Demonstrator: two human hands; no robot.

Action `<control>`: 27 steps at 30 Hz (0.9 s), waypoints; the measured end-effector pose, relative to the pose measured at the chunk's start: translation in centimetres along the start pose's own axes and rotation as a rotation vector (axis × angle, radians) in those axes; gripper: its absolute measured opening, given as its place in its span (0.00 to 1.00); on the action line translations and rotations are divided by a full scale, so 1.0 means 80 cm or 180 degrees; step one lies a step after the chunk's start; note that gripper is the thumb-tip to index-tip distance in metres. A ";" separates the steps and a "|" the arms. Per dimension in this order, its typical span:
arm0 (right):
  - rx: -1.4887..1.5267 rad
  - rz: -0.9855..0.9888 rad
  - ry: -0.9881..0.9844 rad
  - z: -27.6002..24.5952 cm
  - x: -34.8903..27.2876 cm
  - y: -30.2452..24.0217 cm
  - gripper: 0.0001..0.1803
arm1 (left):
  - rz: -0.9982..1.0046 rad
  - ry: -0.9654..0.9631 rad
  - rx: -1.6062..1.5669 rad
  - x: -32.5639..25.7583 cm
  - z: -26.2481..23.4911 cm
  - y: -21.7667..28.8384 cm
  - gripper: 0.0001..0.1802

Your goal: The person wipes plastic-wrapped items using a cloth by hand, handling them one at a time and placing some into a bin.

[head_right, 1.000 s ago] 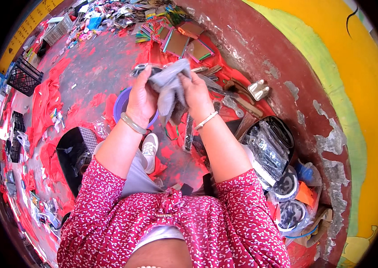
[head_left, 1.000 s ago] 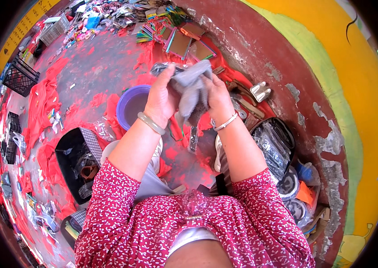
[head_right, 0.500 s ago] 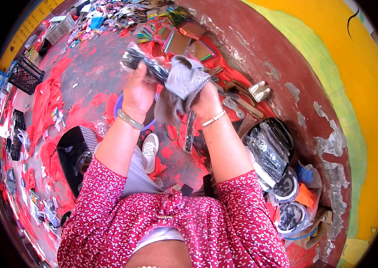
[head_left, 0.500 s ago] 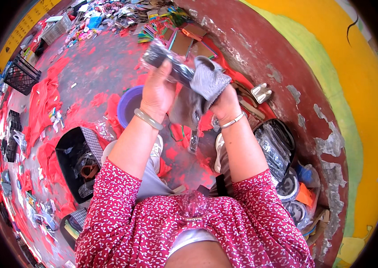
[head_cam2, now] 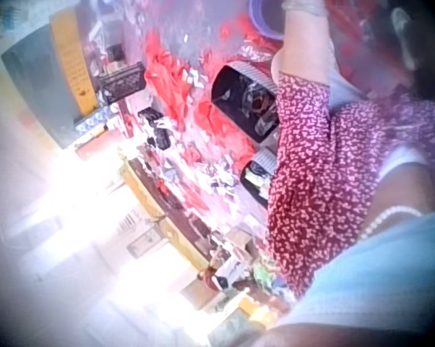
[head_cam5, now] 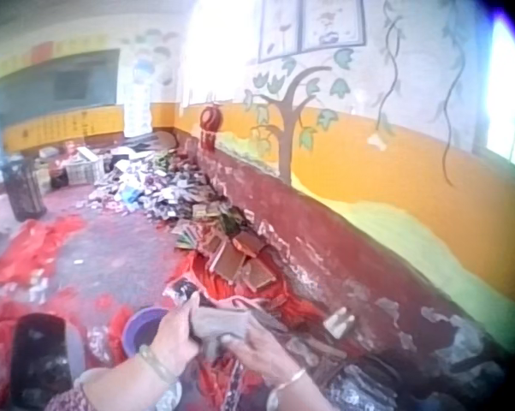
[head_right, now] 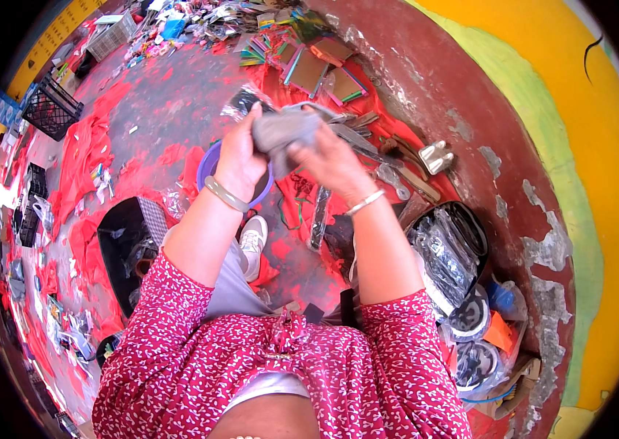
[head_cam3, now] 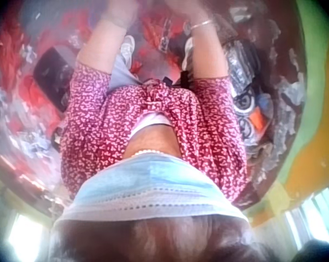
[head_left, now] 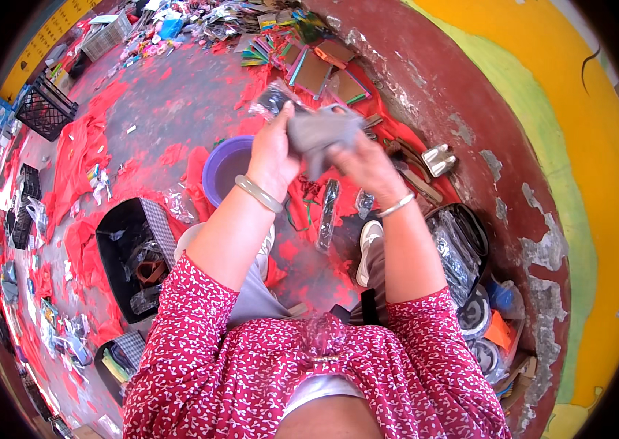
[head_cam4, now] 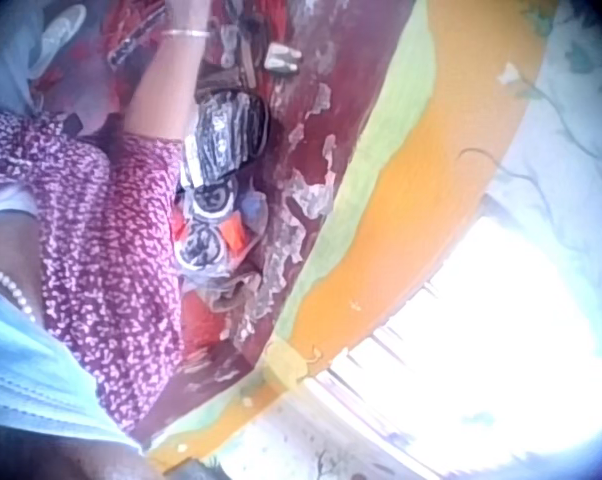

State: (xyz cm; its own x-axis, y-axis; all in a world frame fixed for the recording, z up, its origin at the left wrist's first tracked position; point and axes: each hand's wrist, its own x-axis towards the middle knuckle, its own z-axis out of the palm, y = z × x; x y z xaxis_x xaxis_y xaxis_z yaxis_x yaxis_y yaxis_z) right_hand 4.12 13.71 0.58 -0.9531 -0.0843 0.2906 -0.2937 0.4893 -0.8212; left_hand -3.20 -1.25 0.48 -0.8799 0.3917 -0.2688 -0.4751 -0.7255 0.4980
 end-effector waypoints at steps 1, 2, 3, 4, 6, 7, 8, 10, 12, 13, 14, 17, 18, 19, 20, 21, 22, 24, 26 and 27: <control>-0.0084 -0.0286 0.0184 0.010 0.002 -0.001 0.24 | 0.0005 -0.0151 0.0060 -0.004 -0.002 -0.009 0.12; -0.0176 -0.0569 0.0368 0.020 0.004 0.000 0.25 | 0.0005 -0.0307 0.0114 -0.008 -0.004 -0.014 0.12; -0.0269 -0.0852 0.0552 0.026 0.005 -0.002 0.28 | 0.0026 -0.0375 0.0109 -0.009 -0.006 -0.015 0.12; -0.0185 -0.0672 0.0636 0.029 0.003 -0.005 0.28 | -0.0054 -0.0380 0.0102 -0.009 -0.007 -0.013 0.12; -0.0009 -0.0315 0.0788 0.031 0.000 -0.020 0.28 | -0.0205 -0.0375 0.0083 -0.013 -0.001 -0.006 0.11; -0.0010 -0.0433 0.0874 0.032 0.001 -0.017 0.27 | -0.0219 -0.0361 0.0091 -0.012 0.000 -0.006 0.12; -0.0023 -0.0549 0.0971 0.033 0.003 -0.012 0.25 | -0.0216 -0.0424 0.0064 -0.011 0.001 -0.007 0.12; 0.0437 -0.0407 0.1175 0.037 0.004 0.006 0.22 | -0.0211 -0.0551 0.0010 -0.012 0.002 -0.010 0.13; 0.1403 0.0111 0.1336 0.044 0.005 0.010 0.19 | -0.0141 -0.0788 -0.0063 -0.014 0.005 -0.018 0.13; 0.1461 0.0091 0.1558 0.044 0.002 0.010 0.14 | -0.0107 -0.0908 -0.0098 -0.016 0.006 -0.022 0.14; 0.1695 0.0137 0.1700 0.042 0.004 0.006 0.14 | -0.0087 -0.0921 0.0007 -0.017 0.004 -0.024 0.14; 0.2749 0.0604 0.2066 0.031 0.008 -0.009 0.13 | -0.0017 -0.0863 0.0199 -0.026 0.006 -0.028 0.15; 0.3168 0.1004 0.2071 0.022 0.008 -0.027 0.13 | 0.0057 -0.0930 0.0207 -0.026 0.006 -0.028 0.15; 0.3384 0.1102 0.1930 0.019 0.005 -0.028 0.14 | 0.0133 -0.0996 0.0216 -0.024 0.005 -0.027 0.15; 0.3606 0.1192 0.1796 0.016 0.002 -0.028 0.14 | 0.0205 -0.1068 0.0236 -0.023 0.006 -0.026 0.16; 0.3415 0.1028 0.1550 0.017 0.000 -0.025 0.15 | 0.0158 -0.1011 0.0136 -0.021 0.005 -0.024 0.16; 0.3221 0.0866 0.1305 0.021 -0.003 -0.018 0.16 | 0.0111 -0.0953 0.0034 -0.019 0.004 -0.020 0.16; 0.2545 0.0686 0.0893 0.028 -0.006 -0.014 0.20 | 0.0016 -0.0836 -0.0168 -0.014 0.003 -0.013 0.17; 0.1653 0.0050 0.1033 0.037 -0.004 -0.015 0.22 | -0.0033 -0.0791 -0.0234 -0.015 0.005 -0.012 0.18; 0.1589 0.0155 0.1018 0.037 -0.004 -0.014 0.22 | -0.0035 -0.0806 -0.0199 -0.018 0.007 -0.014 0.18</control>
State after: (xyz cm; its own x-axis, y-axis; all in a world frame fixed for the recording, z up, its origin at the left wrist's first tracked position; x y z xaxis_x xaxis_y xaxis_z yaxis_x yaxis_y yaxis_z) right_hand 4.52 10.63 -0.03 -0.9198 0.2315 0.3168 -0.3229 0.0121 -0.9463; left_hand -1.39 -0.67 0.74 -0.8505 0.5231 -0.0551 -0.4905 -0.7509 0.4422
